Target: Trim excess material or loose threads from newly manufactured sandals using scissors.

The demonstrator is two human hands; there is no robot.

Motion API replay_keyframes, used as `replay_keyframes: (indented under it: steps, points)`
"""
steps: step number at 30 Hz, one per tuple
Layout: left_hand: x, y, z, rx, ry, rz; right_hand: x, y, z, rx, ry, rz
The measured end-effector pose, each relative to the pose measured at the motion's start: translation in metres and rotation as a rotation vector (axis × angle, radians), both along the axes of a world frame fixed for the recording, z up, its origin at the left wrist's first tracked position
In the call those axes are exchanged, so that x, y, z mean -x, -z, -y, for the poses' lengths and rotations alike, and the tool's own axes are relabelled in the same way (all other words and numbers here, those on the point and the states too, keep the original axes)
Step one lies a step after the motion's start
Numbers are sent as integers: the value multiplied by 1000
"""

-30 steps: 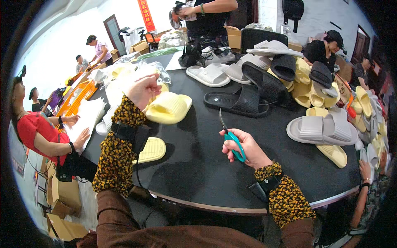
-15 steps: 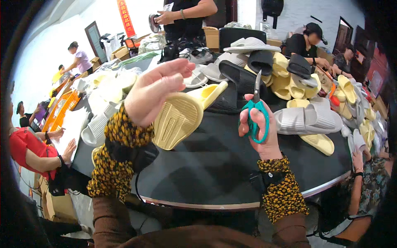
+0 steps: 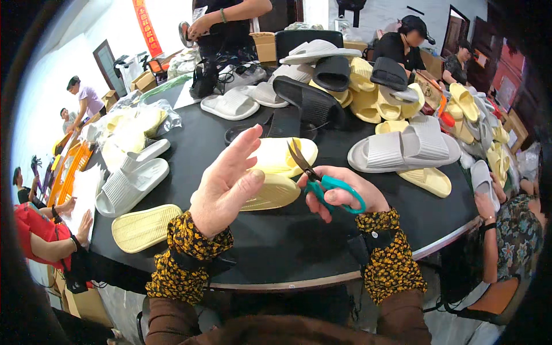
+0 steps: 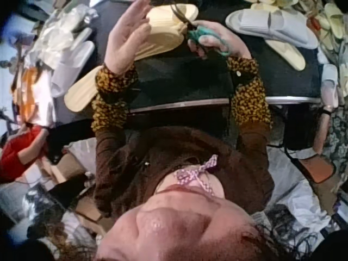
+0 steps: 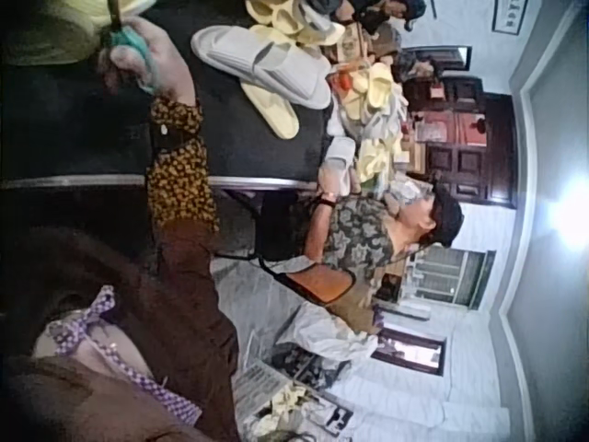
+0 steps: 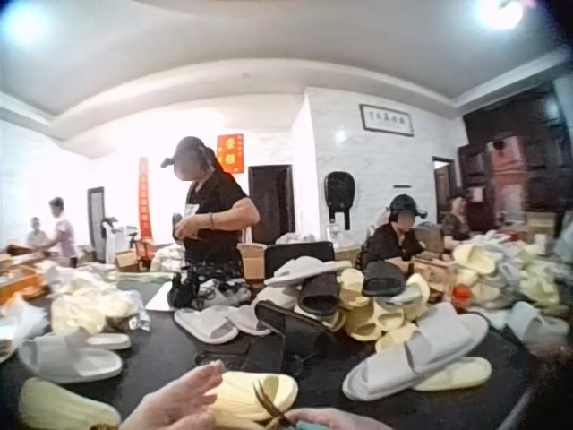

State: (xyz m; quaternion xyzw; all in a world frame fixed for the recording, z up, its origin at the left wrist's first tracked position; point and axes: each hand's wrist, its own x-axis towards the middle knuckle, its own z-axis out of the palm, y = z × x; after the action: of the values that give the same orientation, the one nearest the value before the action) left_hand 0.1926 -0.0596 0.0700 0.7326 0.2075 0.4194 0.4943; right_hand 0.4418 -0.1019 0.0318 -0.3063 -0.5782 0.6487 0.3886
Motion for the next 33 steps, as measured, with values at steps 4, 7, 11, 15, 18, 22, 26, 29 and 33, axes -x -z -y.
replay_keyframes:
  steps: [4,7,11,15,18,22,26,29,33]
  points:
    - [-7,6,7,91,3,75,-8,7,-2,3,-37,-2]
    - [-10,11,9,73,-6,42,-13,9,-1,43,-61,40]
    - [-9,19,8,1,14,-29,-18,15,-4,84,-145,85]
    - [-9,25,10,-5,0,-8,-18,21,-6,126,-208,89]
    - [-7,23,12,-55,-40,-52,-16,26,-9,106,-276,45]
    - [-5,24,14,-116,-62,-98,-12,36,-14,100,-317,26]
    - [-5,28,16,-135,-91,-94,-9,41,-15,109,-366,-2]
    - [-4,28,18,-157,-136,-108,-9,41,-13,116,-379,-38]
    - [0,25,20,-200,-148,-144,-10,42,-12,112,-399,-85]
